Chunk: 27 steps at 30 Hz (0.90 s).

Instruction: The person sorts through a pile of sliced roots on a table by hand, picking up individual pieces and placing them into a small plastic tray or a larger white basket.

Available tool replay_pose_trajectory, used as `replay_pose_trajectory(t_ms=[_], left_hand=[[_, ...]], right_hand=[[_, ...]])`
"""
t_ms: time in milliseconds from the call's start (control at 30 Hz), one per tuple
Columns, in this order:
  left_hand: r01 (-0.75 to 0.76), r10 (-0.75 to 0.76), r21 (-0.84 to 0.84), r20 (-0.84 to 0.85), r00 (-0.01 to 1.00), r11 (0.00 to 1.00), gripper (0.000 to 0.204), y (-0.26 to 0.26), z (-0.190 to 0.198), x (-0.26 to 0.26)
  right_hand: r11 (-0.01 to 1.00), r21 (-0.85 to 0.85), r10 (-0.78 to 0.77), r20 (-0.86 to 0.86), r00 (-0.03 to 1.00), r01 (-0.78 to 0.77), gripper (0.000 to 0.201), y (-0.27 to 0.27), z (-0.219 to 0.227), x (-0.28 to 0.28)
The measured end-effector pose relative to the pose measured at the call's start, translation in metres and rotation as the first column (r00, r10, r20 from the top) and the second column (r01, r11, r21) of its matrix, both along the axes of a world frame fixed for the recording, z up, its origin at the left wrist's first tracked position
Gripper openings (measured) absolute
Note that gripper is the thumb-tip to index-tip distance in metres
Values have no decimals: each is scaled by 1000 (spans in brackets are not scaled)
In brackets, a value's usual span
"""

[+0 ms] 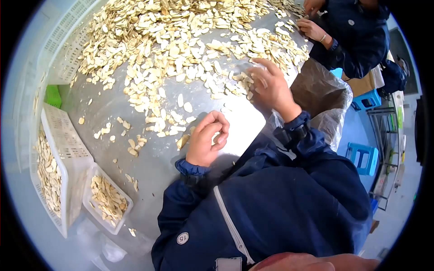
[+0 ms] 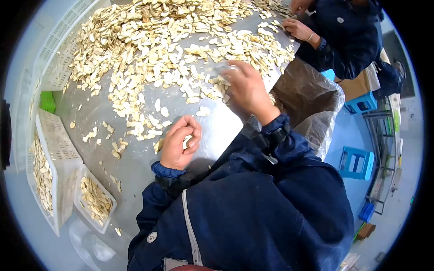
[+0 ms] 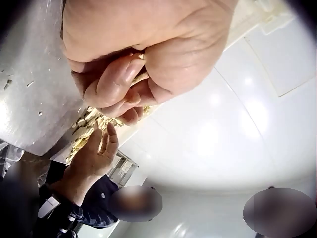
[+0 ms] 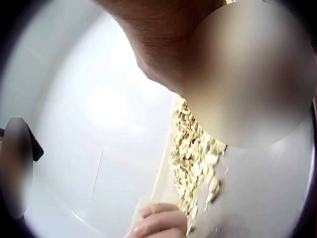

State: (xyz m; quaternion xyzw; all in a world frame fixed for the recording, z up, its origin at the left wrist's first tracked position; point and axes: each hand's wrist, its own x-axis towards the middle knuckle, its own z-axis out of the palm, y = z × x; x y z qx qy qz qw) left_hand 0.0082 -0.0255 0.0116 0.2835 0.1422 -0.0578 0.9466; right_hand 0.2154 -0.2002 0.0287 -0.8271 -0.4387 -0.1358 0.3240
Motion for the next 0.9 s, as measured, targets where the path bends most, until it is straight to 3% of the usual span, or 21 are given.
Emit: replay_pose_trajectory(t_ms=[33,100,200,267,467,533,567,667,800,900], left_hand=[[23,-23,15,2,1000,1000,11,1,0,0],[90,-90,42,2,996,995,10,0,2,-2],[191,-192,82,3,981,978,9,-2,5,-3],[218,-221,106,17,975,970,8,-3,5,-4],[175,-173,89,-24,985,981,11,-1,6,-2],[171,-170,77,-20,985,982,11,-1,5,-3],[166,-165,70,-22,986,984,11,-1,5,-3],[159,-158,65,-20,987,985,12,0,7,-2],[159,-158,56,-17,987,986,12,-1,4,-1],[158,-156,74,-33,987,985,12,-1,5,-1]], right_hand=[[995,-26,103,96,990,-101,33,8,0,-5],[962,-14,272,28,962,-272,40,31,-8,-37],[854,-239,477,3,879,-462,40,53,-21,-57],[871,-209,461,27,887,-446,37,60,-28,-54],[977,-214,55,176,983,-16,24,6,-25,-2],[981,-182,-29,175,984,61,20,-31,-14,22],[969,-179,-119,272,955,171,20,-51,-22,35],[894,-241,-290,334,897,379,28,-105,-26,55],[921,-205,-276,257,926,332,33,-86,-9,63],[965,-172,-153,244,958,198,30,-44,4,80]])
